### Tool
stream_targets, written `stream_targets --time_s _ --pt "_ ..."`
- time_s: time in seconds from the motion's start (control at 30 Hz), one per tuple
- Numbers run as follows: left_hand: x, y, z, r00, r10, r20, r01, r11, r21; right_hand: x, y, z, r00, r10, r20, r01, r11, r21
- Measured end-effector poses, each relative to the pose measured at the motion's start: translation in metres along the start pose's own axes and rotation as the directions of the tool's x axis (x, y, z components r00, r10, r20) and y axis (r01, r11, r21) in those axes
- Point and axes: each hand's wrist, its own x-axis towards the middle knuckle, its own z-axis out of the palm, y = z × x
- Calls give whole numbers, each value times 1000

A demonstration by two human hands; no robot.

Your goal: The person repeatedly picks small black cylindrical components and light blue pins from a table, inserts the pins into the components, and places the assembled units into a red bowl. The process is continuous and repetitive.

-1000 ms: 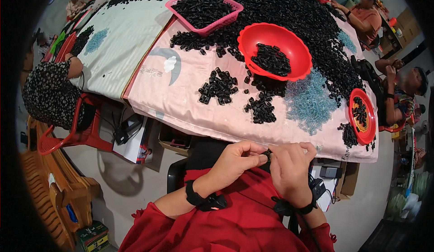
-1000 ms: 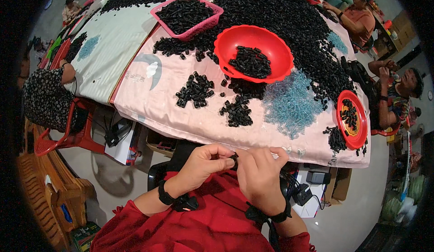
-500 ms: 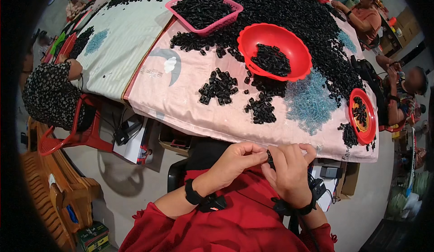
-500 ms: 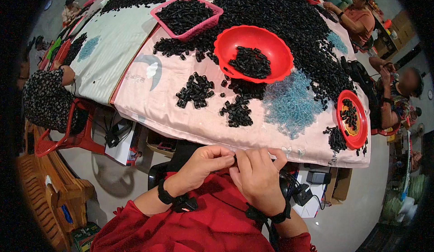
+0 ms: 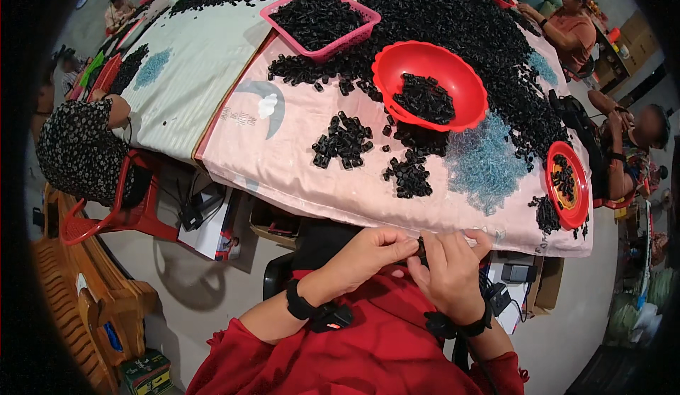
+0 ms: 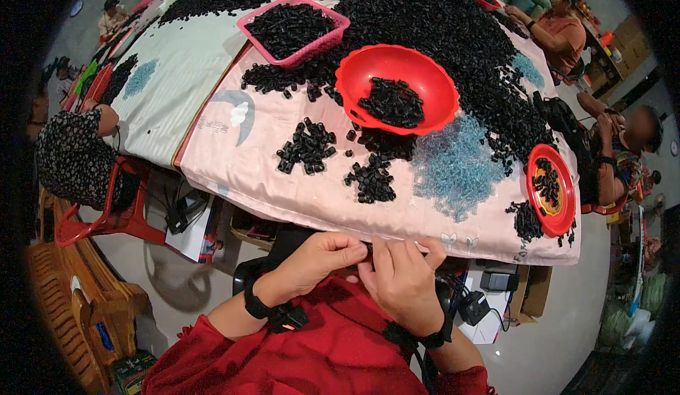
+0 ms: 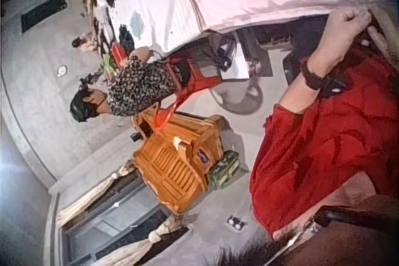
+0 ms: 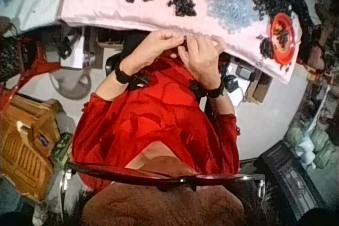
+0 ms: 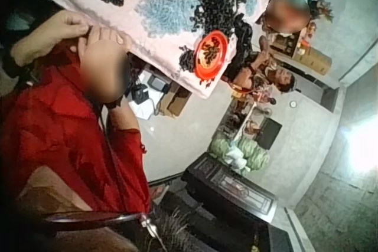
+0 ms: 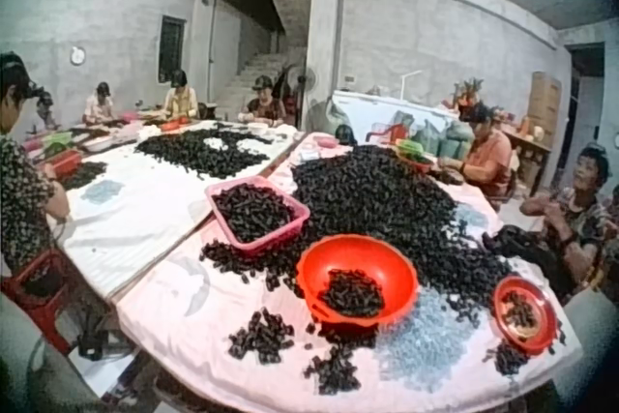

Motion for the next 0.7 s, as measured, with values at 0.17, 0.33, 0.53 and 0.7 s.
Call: stream_targets --time_s 0.17,0.33,0.53,0.7 --pt "4 -9 -5 998 36 43 -36 999 0 -5 0 4 998 -61 -7 61 998 29" --pt "5 -11 -7 998 30 50 -32 999 33 -8 -2 5 997 -79 -21 79 996 30" --pt "13 -17 -17 1000 -23 10 23 998 -53 -5 21 16 993 38 109 -59 978 198" --pt "19 -1 -27 997 2 -79 -6 999 -52 -1 72 41 988 151 -39 -153 987 -41"
